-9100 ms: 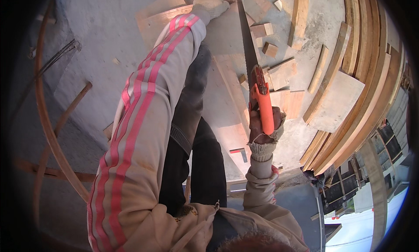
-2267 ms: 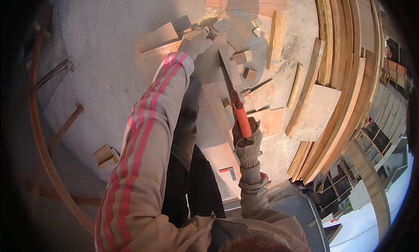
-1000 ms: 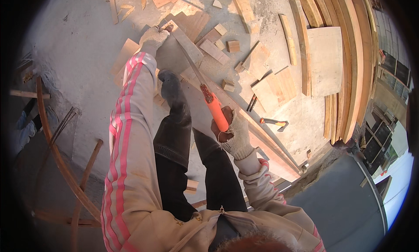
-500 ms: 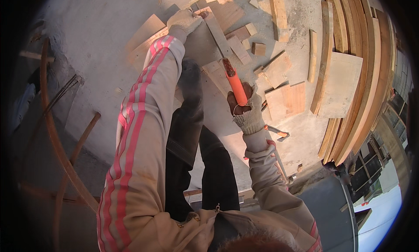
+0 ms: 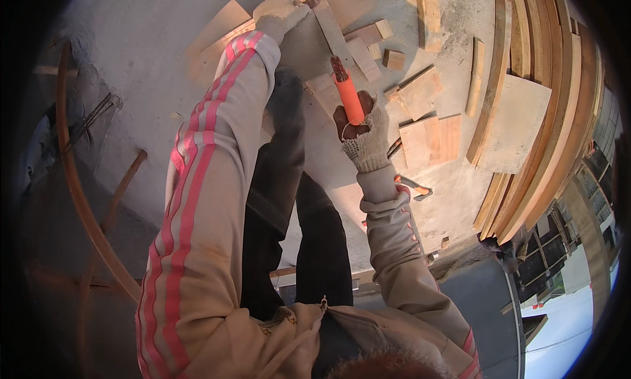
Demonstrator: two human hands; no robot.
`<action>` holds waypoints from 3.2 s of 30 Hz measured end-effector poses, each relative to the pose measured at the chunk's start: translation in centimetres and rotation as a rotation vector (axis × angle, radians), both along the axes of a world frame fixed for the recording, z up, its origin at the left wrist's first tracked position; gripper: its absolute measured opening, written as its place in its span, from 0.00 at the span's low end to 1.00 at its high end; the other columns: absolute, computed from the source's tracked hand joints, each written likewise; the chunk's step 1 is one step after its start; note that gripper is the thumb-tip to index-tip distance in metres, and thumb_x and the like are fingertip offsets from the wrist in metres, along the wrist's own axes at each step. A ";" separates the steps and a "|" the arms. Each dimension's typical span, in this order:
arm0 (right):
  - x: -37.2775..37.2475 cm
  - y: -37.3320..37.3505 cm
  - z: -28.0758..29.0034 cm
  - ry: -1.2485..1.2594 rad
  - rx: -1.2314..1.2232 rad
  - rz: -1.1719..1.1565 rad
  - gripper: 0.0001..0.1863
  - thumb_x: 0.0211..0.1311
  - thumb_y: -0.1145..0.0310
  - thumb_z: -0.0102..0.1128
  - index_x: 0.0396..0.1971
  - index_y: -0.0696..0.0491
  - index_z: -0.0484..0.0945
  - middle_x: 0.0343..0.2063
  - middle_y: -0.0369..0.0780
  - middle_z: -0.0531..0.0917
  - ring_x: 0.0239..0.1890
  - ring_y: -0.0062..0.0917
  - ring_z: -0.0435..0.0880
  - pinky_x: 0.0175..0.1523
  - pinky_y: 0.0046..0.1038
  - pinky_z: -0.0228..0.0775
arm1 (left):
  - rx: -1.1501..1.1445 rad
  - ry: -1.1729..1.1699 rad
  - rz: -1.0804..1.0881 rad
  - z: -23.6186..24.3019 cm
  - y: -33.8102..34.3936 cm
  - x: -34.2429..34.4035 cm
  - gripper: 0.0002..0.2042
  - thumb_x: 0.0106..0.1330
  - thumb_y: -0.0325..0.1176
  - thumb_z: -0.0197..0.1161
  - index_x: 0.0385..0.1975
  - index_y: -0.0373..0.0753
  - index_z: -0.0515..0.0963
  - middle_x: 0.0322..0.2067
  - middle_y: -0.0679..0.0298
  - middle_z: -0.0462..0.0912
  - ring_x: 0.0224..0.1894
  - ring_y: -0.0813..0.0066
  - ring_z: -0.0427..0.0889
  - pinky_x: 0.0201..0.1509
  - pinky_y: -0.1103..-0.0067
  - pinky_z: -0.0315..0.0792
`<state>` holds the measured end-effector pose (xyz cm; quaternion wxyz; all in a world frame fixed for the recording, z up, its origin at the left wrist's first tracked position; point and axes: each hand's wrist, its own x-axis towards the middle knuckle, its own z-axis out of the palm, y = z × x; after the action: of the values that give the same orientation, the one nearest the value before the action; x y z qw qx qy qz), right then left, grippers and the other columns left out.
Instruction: The person sits on the floor and uses a hand saw to cut a piece of wood. They measure the wood with a ruler, position the saw, and cut through the wood. After cutting, they inspect the cut piece and place it aside.
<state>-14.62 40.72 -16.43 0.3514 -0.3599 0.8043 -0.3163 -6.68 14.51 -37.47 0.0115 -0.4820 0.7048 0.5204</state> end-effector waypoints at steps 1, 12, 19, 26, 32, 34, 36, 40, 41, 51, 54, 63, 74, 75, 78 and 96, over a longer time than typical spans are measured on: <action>0.8 0.4 0.5 -0.083 0.035 -0.018 0.09 0.55 0.73 0.62 0.29 0.57 0.70 0.20 0.47 0.72 0.22 0.44 0.72 0.28 0.38 0.64 | 0.278 0.419 0.221 -2.4 -0.3 1.2 0.18 0.59 0.36 0.57 0.48 0.39 0.79 0.44 0.57 0.84 0.50 0.62 0.81 0.51 0.69 0.74; 0.4 1.3 2.5 -0.015 0.191 0.039 0.09 0.54 0.72 0.62 0.29 0.58 0.72 0.22 0.46 0.77 0.25 0.41 0.76 0.33 0.35 0.68 | -0.282 0.101 -0.169 5.4 0.5 1.7 0.19 0.63 0.27 0.53 0.54 0.36 0.74 0.51 0.54 0.79 0.50 0.62 0.79 0.53 0.71 0.73; 1.1 9.0 6.8 0.195 0.241 0.199 0.10 0.51 0.73 0.63 0.34 0.56 0.77 0.25 0.47 0.78 0.30 0.44 0.79 0.35 0.40 0.69 | 0.117 0.596 0.217 -5.9 0.5 2.1 0.17 0.65 0.27 0.55 0.54 0.35 0.73 0.52 0.57 0.79 0.48 0.64 0.80 0.50 0.69 0.76; 0.6 2.2 3.1 0.023 0.161 0.094 0.08 0.57 0.73 0.60 0.28 0.56 0.68 0.20 0.46 0.76 0.20 0.39 0.75 0.27 0.36 0.69 | -0.292 0.402 0.201 -1.7 1.8 3.0 0.16 0.64 0.36 0.59 0.49 0.38 0.78 0.44 0.54 0.83 0.43 0.59 0.83 0.46 0.68 0.77; 1.9 3.5 3.4 0.077 0.183 0.053 0.08 0.54 0.72 0.61 0.32 0.56 0.73 0.22 0.46 0.76 0.23 0.37 0.76 0.28 0.36 0.67 | -0.410 -0.205 0.028 3.0 1.6 1.4 0.16 0.62 0.42 0.61 0.46 0.43 0.81 0.43 0.51 0.84 0.42 0.55 0.84 0.45 0.67 0.78; 2.3 9.9 9.4 0.289 0.485 0.209 0.11 0.51 0.72 0.65 0.35 0.57 0.76 0.27 0.46 0.79 0.30 0.42 0.80 0.35 0.39 0.70 | -0.398 -0.290 0.038 7.6 0.5 1.3 0.12 0.61 0.37 0.62 0.42 0.43 0.82 0.41 0.54 0.84 0.40 0.57 0.83 0.46 0.68 0.78; 2.4 11.8 13.2 0.332 0.735 0.309 0.09 0.51 0.73 0.63 0.33 0.58 0.79 0.24 0.45 0.76 0.28 0.42 0.79 0.33 0.40 0.67 | -0.314 -0.097 0.097 6.5 1.0 1.9 0.12 0.60 0.35 0.62 0.42 0.42 0.82 0.41 0.55 0.84 0.41 0.59 0.83 0.46 0.69 0.77; 1.2 3.6 3.1 -0.023 0.229 0.008 0.08 0.57 0.71 0.63 0.32 0.58 0.76 0.22 0.45 0.76 0.23 0.39 0.74 0.31 0.36 0.66 | -0.161 0.318 0.159 2.2 1.1 2.2 0.12 0.59 0.30 0.61 0.43 0.42 0.82 0.41 0.56 0.84 0.42 0.62 0.83 0.48 0.71 0.77; 0.8 0.6 -1.3 0.083 0.121 0.032 0.08 0.56 0.72 0.59 0.25 0.56 0.69 0.21 0.47 0.75 0.21 0.42 0.75 0.27 0.38 0.66 | -0.188 0.360 0.172 1.4 1.5 1.2 0.11 0.59 0.29 0.61 0.42 0.42 0.82 0.41 0.57 0.84 0.42 0.63 0.82 0.49 0.71 0.76; 1.3 12.3 12.3 0.178 0.652 0.311 0.14 0.46 0.73 0.62 0.37 0.58 0.79 0.22 0.47 0.76 0.25 0.45 0.77 0.32 0.42 0.67 | -0.276 0.251 0.134 1.1 0.8 2.2 0.12 0.58 0.28 0.60 0.42 0.43 0.82 0.42 0.59 0.85 0.45 0.65 0.82 0.50 0.72 0.76; 0.6 4.1 1.8 0.048 0.146 0.083 0.07 0.54 0.73 0.61 0.27 0.55 0.71 0.20 0.46 0.75 0.19 0.35 0.74 0.26 0.36 0.65 | -0.261 0.305 0.143 0.1 1.2 1.9 0.12 0.58 0.30 0.60 0.42 0.43 0.82 0.42 0.59 0.85 0.45 0.65 0.82 0.50 0.71 0.76; 1.5 11.6 10.0 0.161 0.544 0.193 0.09 0.47 0.75 0.62 0.31 0.58 0.78 0.24 0.47 0.78 0.30 0.43 0.79 0.35 0.40 0.69 | -0.348 -0.040 0.040 1.9 0.7 1.9 0.13 0.57 0.34 0.60 0.43 0.44 0.82 0.42 0.59 0.85 0.46 0.64 0.82 0.50 0.70 0.76; 1.1 5.6 1.4 0.040 0.243 0.068 0.10 0.55 0.70 0.64 0.31 0.57 0.73 0.26 0.46 0.79 0.29 0.43 0.78 0.33 0.37 0.68 | -0.353 -0.164 -0.013 2.3 0.6 2.3 0.15 0.57 0.39 0.60 0.44 0.45 0.82 0.43 0.59 0.85 0.47 0.62 0.82 0.50 0.69 0.76; 1.5 10.7 4.7 0.166 0.393 0.132 0.12 0.50 0.71 0.65 0.35 0.57 0.76 0.28 0.46 0.80 0.33 0.44 0.81 0.36 0.41 0.69 | -0.368 -0.202 -0.015 2.7 0.6 2.7 0.16 0.57 0.39 0.60 0.44 0.45 0.82 0.43 0.59 0.85 0.47 0.62 0.82 0.50 0.69 0.76; 0.4 19.2 10.7 0.186 0.715 0.255 0.19 0.49 0.74 0.64 0.44 0.57 0.79 0.28 0.46 0.80 0.32 0.41 0.82 0.38 0.41 0.71 | -0.361 -0.259 -0.036 3.7 0.2 1.8 0.16 0.57 0.41 0.59 0.44 0.45 0.82 0.43 0.59 0.85 0.48 0.62 0.82 0.50 0.68 0.76; 0.5 5.3 1.2 0.118 0.213 0.117 0.09 0.58 0.73 0.59 0.27 0.57 0.67 0.19 0.41 0.73 0.19 0.28 0.70 0.26 0.31 0.64 | -0.276 -0.442 -0.115 4.8 0.3 1.5 0.23 0.59 0.53 0.56 0.42 0.42 0.81 0.44 0.60 0.83 0.50 0.60 0.82 0.51 0.66 0.75</action>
<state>-14.11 46.03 -15.23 0.3578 -0.3847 0.8302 -0.1862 -5.23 14.80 -32.69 0.1292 -0.5400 0.7757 0.3000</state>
